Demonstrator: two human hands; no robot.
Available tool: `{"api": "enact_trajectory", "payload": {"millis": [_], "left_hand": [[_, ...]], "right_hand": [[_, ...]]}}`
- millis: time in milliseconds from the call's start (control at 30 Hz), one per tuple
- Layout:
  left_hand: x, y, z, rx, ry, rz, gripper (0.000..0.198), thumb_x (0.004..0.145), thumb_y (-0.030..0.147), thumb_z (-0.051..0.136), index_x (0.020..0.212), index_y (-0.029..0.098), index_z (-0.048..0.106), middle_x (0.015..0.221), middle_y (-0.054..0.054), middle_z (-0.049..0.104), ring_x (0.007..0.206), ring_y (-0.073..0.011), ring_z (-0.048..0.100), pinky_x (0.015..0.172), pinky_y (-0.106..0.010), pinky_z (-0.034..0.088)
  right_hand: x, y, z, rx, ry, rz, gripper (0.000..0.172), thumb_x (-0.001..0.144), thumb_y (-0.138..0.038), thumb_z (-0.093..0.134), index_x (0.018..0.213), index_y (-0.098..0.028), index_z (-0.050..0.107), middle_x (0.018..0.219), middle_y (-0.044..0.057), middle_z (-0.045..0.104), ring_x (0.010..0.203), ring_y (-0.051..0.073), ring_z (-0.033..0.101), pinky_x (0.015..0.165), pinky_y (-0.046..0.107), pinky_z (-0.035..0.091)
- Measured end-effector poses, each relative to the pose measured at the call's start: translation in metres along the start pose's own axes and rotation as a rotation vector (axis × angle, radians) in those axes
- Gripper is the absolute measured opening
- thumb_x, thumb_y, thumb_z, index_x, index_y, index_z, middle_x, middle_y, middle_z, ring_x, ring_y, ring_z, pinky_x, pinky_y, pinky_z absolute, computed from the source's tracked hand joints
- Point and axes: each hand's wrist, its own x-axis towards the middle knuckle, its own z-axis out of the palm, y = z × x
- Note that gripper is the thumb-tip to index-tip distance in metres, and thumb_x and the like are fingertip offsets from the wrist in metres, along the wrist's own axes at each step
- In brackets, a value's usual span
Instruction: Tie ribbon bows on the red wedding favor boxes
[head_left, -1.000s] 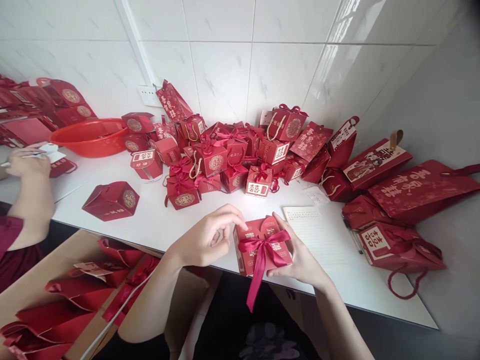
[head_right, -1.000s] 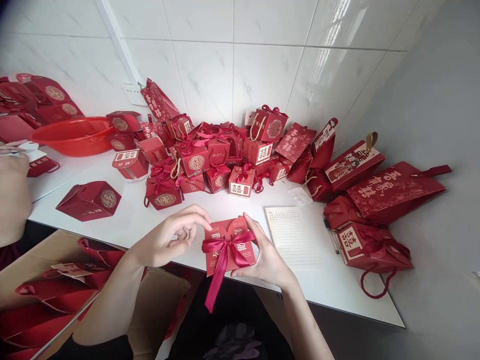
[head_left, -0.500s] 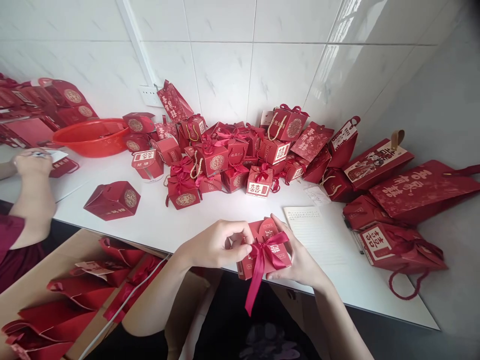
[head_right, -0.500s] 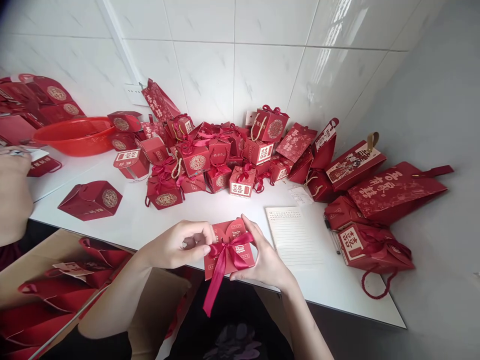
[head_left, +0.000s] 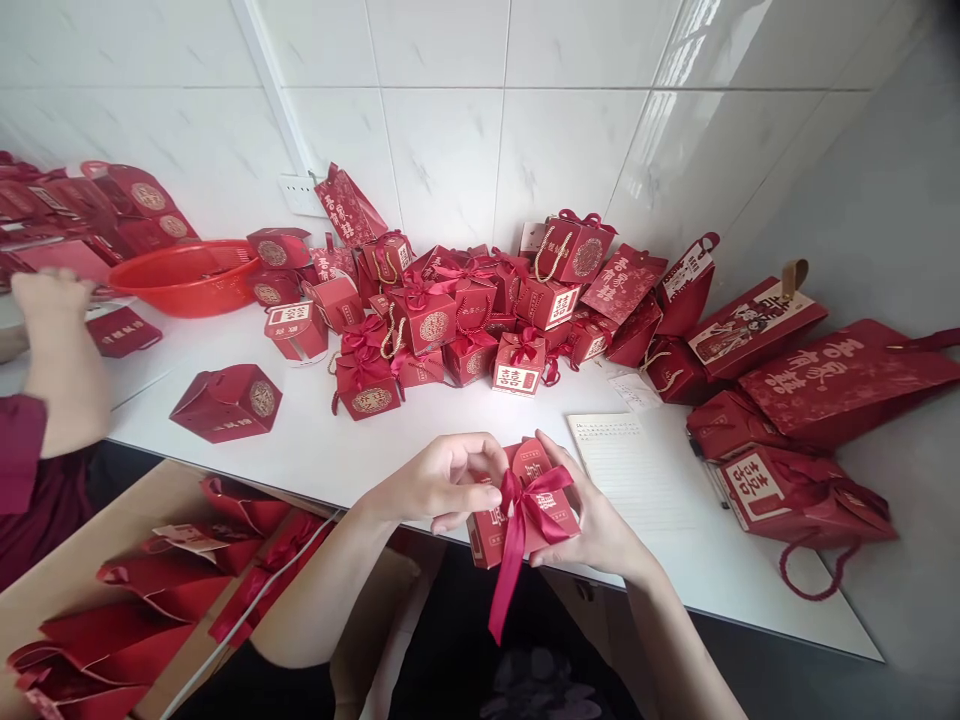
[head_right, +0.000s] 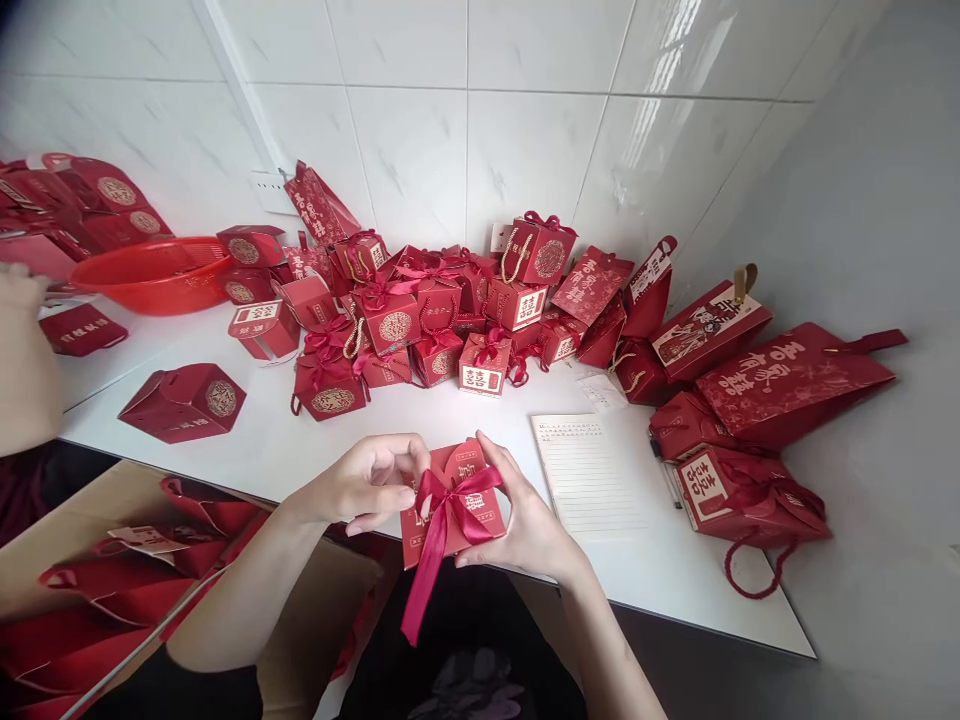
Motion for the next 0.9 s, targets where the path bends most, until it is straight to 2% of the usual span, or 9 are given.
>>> {"api": "enact_trajectory", "payload": {"millis": [67, 167, 333, 533, 633, 767, 833, 900], "left_hand": [[-0.001, 0.001, 0.001, -0.004, 0.006, -0.025, 0.028, 0.079, 0.029, 0.065, 0.09, 0.018, 0.043, 0.073, 0.002, 0.06, 0.03, -0.0005, 0.039, 0.029, -0.013, 0.024], [-0.005, 0.001, 0.004, 0.057, 0.085, -0.041, 0.032, 0.08, 0.029, 0.064, 0.095, 0.021, 0.037, 0.064, 0.008, 0.054, 0.03, -0.0022, 0.04, 0.031, -0.013, 0.024], [-0.014, 0.001, 0.01, 0.247, 0.251, 0.001, 0.022, 0.082, 0.03, 0.062, 0.087, 0.018, 0.044, 0.078, 0.004, 0.054, 0.038, -0.0015, 0.044, 0.035, -0.014, 0.03], [-0.018, -0.004, 0.019, 0.43, 0.346, -0.004, 0.014, 0.085, 0.031, 0.057, 0.089, 0.019, 0.051, 0.079, 0.003, 0.052, 0.049, -0.0036, 0.043, 0.042, -0.016, 0.031], [-0.023, -0.004, 0.022, 0.484, 0.423, -0.023, 0.014, 0.09, 0.033, 0.049, 0.095, 0.02, 0.052, 0.07, 0.005, 0.052, 0.045, -0.0052, 0.043, 0.045, -0.019, 0.034], [-0.034, 0.0, 0.022, 0.447, 0.579, 0.023, 0.019, 0.092, 0.033, 0.046, 0.108, 0.024, 0.047, 0.054, 0.008, 0.049, 0.046, -0.0107, 0.052, 0.054, -0.022, 0.043], [-0.035, 0.001, 0.021, 0.465, 0.628, -0.009, 0.018, 0.092, 0.038, 0.046, 0.101, 0.023, 0.049, 0.048, 0.009, 0.046, 0.047, -0.0119, 0.051, 0.053, -0.022, 0.041], [-0.033, 0.001, 0.021, 0.548, 0.627, -0.087, 0.025, 0.091, 0.046, 0.045, 0.088, 0.021, 0.051, 0.045, 0.008, 0.045, 0.046, -0.0118, 0.048, 0.051, -0.021, 0.037]], "right_hand": [[0.0, 0.002, -0.001, 0.0, 0.008, 0.004, 0.122, 0.049, -0.048, 0.086, 0.148, -0.029, 0.018, 0.148, 0.012, 0.034, 0.136, 0.033, 0.035, 0.112, 0.048, 0.029], [-0.001, 0.004, -0.004, -0.03, 0.038, 0.001, 0.12, 0.05, -0.048, 0.086, 0.148, -0.03, 0.02, 0.15, 0.012, 0.031, 0.136, 0.033, 0.034, 0.113, 0.05, 0.026], [-0.003, 0.0, -0.007, -0.142, 0.106, -0.032, 0.117, 0.053, -0.045, 0.085, 0.148, -0.031, 0.018, 0.151, 0.011, 0.029, 0.139, 0.033, 0.028, 0.113, 0.048, 0.029], [-0.005, -0.008, -0.007, -0.283, 0.123, -0.12, 0.117, 0.056, -0.043, 0.084, 0.149, -0.033, 0.014, 0.15, 0.011, 0.03, 0.139, 0.034, 0.028, 0.11, 0.05, 0.034], [-0.006, -0.008, -0.008, -0.307, 0.132, -0.126, 0.116, 0.058, -0.042, 0.084, 0.148, -0.035, 0.012, 0.151, 0.01, 0.028, 0.139, 0.034, 0.028, 0.109, 0.05, 0.035], [-0.007, -0.008, -0.01, -0.317, 0.16, -0.127, 0.113, 0.059, -0.043, 0.083, 0.148, -0.035, 0.014, 0.15, 0.011, 0.031, 0.138, 0.033, 0.031, 0.108, 0.05, 0.036], [-0.007, -0.009, -0.011, -0.319, 0.179, -0.132, 0.113, 0.058, -0.043, 0.083, 0.148, -0.033, 0.015, 0.149, 0.012, 0.032, 0.137, 0.033, 0.033, 0.108, 0.05, 0.036], [-0.007, -0.009, -0.011, -0.325, 0.186, -0.138, 0.113, 0.059, -0.043, 0.083, 0.148, -0.031, 0.015, 0.148, 0.013, 0.033, 0.137, 0.033, 0.033, 0.108, 0.05, 0.036]]}}
